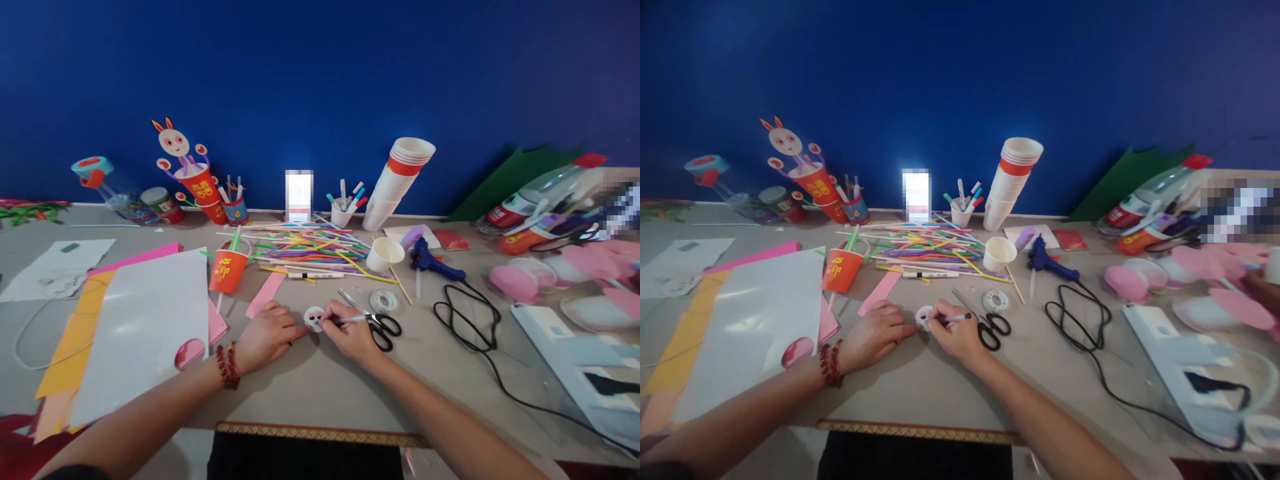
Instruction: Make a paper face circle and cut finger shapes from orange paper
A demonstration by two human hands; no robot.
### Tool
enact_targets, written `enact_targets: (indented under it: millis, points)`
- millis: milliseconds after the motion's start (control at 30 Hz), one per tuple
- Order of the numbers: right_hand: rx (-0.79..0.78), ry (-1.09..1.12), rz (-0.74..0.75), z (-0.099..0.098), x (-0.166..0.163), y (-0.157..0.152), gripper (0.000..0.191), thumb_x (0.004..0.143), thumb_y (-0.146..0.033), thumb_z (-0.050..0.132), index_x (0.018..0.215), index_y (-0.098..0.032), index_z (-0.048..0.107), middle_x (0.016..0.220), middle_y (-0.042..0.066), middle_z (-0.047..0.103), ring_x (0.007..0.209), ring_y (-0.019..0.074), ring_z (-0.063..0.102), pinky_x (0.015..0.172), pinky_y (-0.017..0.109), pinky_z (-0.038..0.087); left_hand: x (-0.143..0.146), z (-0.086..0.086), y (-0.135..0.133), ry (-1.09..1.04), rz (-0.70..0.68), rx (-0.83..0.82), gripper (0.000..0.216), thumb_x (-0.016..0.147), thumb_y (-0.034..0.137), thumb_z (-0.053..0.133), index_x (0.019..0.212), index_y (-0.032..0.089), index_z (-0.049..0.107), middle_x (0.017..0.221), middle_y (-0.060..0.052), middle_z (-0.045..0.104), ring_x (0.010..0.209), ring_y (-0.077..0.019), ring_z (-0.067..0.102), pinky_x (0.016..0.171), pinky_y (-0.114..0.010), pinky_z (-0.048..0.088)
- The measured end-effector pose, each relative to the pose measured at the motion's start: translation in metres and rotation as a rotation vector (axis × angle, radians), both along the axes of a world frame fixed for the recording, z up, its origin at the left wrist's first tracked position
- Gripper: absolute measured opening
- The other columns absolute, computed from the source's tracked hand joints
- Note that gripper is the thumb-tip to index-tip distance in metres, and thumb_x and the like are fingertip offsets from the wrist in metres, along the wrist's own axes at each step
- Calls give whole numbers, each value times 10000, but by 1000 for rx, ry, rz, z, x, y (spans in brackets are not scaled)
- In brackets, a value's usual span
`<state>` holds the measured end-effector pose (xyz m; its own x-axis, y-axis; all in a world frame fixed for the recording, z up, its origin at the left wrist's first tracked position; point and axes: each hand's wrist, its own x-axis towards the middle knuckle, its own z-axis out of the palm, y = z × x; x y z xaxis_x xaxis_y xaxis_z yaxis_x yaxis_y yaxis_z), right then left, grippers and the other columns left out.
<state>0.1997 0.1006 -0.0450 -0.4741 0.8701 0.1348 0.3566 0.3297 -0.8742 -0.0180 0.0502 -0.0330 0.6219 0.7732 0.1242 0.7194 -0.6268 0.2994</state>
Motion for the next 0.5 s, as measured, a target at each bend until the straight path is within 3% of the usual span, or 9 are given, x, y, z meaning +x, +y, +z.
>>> enact_targets:
  millis: [500]
  points:
    - [5,-9,7,-2,0,-1,146,788,-190,524,644,-206,517,591,-43,499,540,116,429,508,235,302,0,-1,0,4,4,-13,337,869,156,535,1175,268,620,779,-10,632,793,-205,529,765,-352,334]
